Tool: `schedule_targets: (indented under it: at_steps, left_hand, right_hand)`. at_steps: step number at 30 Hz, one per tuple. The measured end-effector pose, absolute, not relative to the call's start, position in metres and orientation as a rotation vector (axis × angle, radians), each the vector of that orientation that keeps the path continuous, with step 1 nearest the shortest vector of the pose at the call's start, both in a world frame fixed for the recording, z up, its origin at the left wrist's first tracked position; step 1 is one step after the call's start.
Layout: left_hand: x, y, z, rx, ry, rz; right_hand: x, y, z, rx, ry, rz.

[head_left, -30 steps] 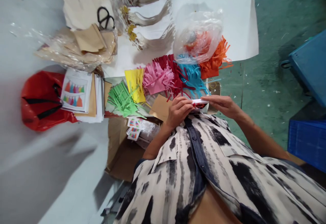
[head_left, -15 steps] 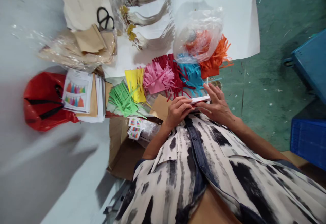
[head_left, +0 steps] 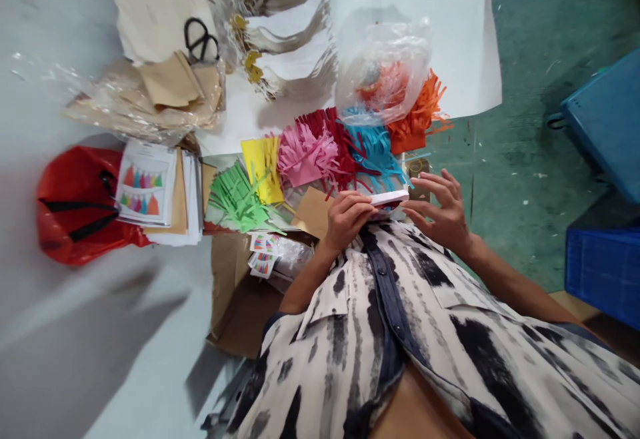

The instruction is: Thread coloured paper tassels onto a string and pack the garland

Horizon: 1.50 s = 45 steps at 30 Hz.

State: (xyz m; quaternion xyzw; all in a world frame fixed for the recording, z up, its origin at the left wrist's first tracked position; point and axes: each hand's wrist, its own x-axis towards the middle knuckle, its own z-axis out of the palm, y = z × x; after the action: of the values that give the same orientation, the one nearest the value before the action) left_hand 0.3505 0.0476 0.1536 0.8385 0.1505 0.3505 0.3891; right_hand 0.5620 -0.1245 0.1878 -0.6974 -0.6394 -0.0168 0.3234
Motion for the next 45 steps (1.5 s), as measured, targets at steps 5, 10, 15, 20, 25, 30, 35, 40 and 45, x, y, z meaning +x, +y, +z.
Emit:
schedule_targets:
  at_steps: [5,10,15,20,25,30,35,40,45]
  left_hand:
    - [0.352,0.047,0.153,2.108,0.371,0.934]
    - [0.354,0.046,0.153,2.089,0.431,0.941]
    - [0.354,0.048,0.154,2.096,0.432,0.969]
    - [0.354,0.047,0.154,2.089,0.408,0.977]
    - [0.354,0.047,0.155,2.106,0.422,0.940]
    - [0.354,0.050,0.157,2.086,0.342,0.937]
    - [0.353,0.051,0.152,2.092,0.359,0.864]
    - [0.356,0.049,0.144,2.155,0.446,0.831]
    - [0.358,0.048,0.143,2.165,0.451,0.828]
  right_hand:
    - [0.559,-0.125,0.178,-1.976,-1.685,-0.044]
    - [0.555,-0.118,0.176,-1.878,-1.528,0.032]
    - [0.553,-0.126,0.177,-1.901,-1.241,0.235]
    - [0.555,-0.121,0.177,-1.845,-1.132,0.371]
    - [0.564,-0.111,0.187,-1.807,-1.221,0.466]
    - [0.563,-0.109,0.198,-1.917,-1.328,0.412]
    - [0.560,-0.110,0.197,-1.904,-1.233,0.444]
    - [0.560,-0.112,0.188,-1.961,-1.302,0.326]
    - [0.562,-0.113,0.180,-1.877,-1.614,-0.058]
